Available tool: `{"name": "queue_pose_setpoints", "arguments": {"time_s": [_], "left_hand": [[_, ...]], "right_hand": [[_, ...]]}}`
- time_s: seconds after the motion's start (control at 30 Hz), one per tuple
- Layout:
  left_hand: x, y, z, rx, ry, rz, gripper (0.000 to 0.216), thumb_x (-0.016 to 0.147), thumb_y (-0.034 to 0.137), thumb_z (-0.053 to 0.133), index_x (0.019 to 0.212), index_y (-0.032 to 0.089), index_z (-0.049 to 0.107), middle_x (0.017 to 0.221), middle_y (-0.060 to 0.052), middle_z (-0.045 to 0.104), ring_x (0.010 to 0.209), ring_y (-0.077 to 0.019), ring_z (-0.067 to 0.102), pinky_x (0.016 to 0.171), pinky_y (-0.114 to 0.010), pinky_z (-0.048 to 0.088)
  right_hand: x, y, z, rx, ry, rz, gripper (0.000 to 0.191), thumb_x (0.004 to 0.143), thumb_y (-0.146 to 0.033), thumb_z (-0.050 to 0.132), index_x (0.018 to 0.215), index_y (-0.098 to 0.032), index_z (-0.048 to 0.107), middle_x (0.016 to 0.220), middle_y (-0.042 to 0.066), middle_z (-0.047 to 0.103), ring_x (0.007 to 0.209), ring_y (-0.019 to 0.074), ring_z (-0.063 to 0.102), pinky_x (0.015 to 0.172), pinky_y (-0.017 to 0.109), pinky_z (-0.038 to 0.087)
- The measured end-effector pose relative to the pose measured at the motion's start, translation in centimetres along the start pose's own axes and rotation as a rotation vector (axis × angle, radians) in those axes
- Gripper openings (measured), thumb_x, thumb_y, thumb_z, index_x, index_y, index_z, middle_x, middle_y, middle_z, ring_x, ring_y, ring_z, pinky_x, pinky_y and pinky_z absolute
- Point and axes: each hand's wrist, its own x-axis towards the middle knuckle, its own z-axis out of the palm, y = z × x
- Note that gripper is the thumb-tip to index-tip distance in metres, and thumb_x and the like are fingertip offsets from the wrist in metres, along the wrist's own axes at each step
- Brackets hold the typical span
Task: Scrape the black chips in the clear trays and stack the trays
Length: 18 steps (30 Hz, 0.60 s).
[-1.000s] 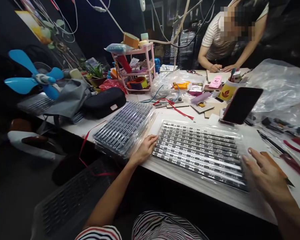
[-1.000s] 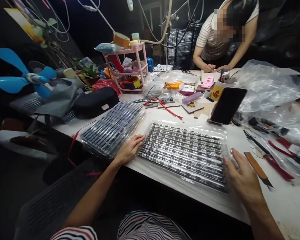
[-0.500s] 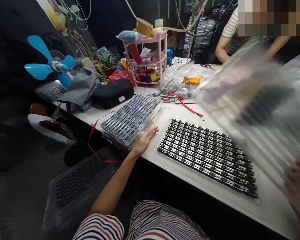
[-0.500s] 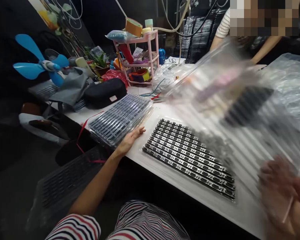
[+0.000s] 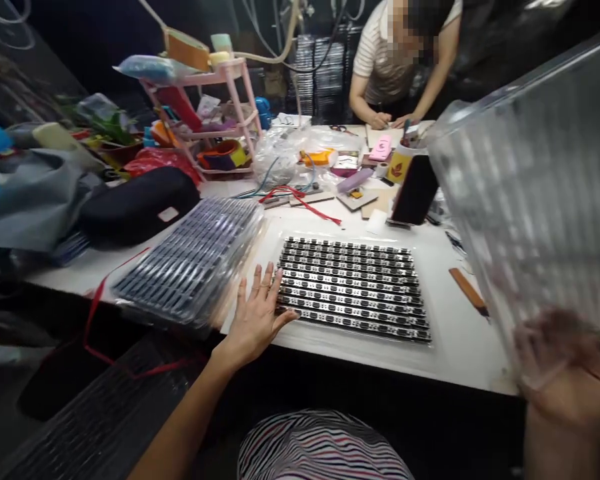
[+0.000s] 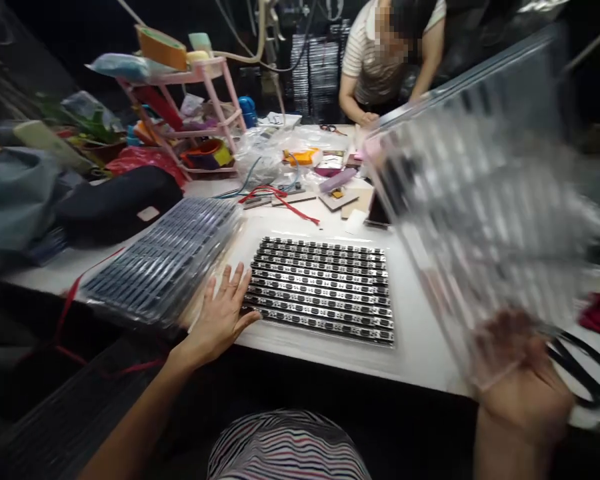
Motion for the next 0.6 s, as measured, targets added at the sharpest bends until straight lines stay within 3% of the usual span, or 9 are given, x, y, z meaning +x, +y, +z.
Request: {"name": "queue_pose_setpoints", "arguments": {"time_s": [0.13,0.33,0.4,0.5,0.6], "left_hand": [[0.3,1.3,0.6,0.06,0.027,0.103,0.084,0.085,0.068,0.026,0.148,0.013,0.012,0.153,-0.013,0.015,0.142,-0.0299,0.006,0.112,-0.054,0.006],[1.7,4.3,-0.3,-0.008,0.019,0.194,0.074,0.087,0.062,0.031,0.144,0.014,0.029,0.15,-0.015,0.026,0.14,-0.0326,0.016,0.111,-0.056,0.012],[3.3,6.3,-1.2,-0.094,0.029,0.264,0.056,0.092,0.051,0.035,0.137,0.017,0.042,0.147,-0.013,0.033,0.139,-0.032,0.021,0.109,-0.056,0.016],[7.3,10.4,-2.2,-0.29,0.024,0.486,0.032,0.094,0.03,0.04,0.119,0.019,0.057,0.132,-0.01,0.051,0.13,-0.0275,0.036,0.104,-0.048,0.03],[11.7,14.8,-1.8,-0.393,-0.041,0.657,0.025,0.091,0.016,0.042,0.104,0.015,0.063,0.109,-0.01,0.059,0.103,-0.0211,0.052,0.087,-0.037,0.042]], "right_hand": [[0.3,-0.1,0.1,0.346,-0.01,0.268,0.068,0.086,-0.051,0.031,0.148,-0.025,0.018,0.151,0.008,0.016,0.133,0.0293,0.024,0.107,0.052,0.029],[0.7,1.5,0.3,0.491,0.028,0.35,0.063,0.085,-0.045,0.038,0.143,-0.022,0.033,0.149,0.011,0.026,0.132,0.0274,0.031,0.107,0.048,0.028],[0.7,1.8,0.3,0.518,0.038,0.353,0.059,0.084,-0.045,0.04,0.139,-0.023,0.04,0.147,0.011,0.031,0.131,0.0267,0.033,0.105,0.046,0.032],[0.5,1.7,0.2,0.606,0.073,0.412,0.052,0.083,-0.044,0.044,0.131,-0.025,0.05,0.144,0.009,0.038,0.13,0.0238,0.036,0.103,0.039,0.036],[0.2,1.2,0.1,0.683,0.083,0.492,0.043,0.084,-0.041,0.046,0.124,-0.028,0.056,0.142,0.005,0.042,0.13,0.0203,0.038,0.104,0.036,0.036]]}}
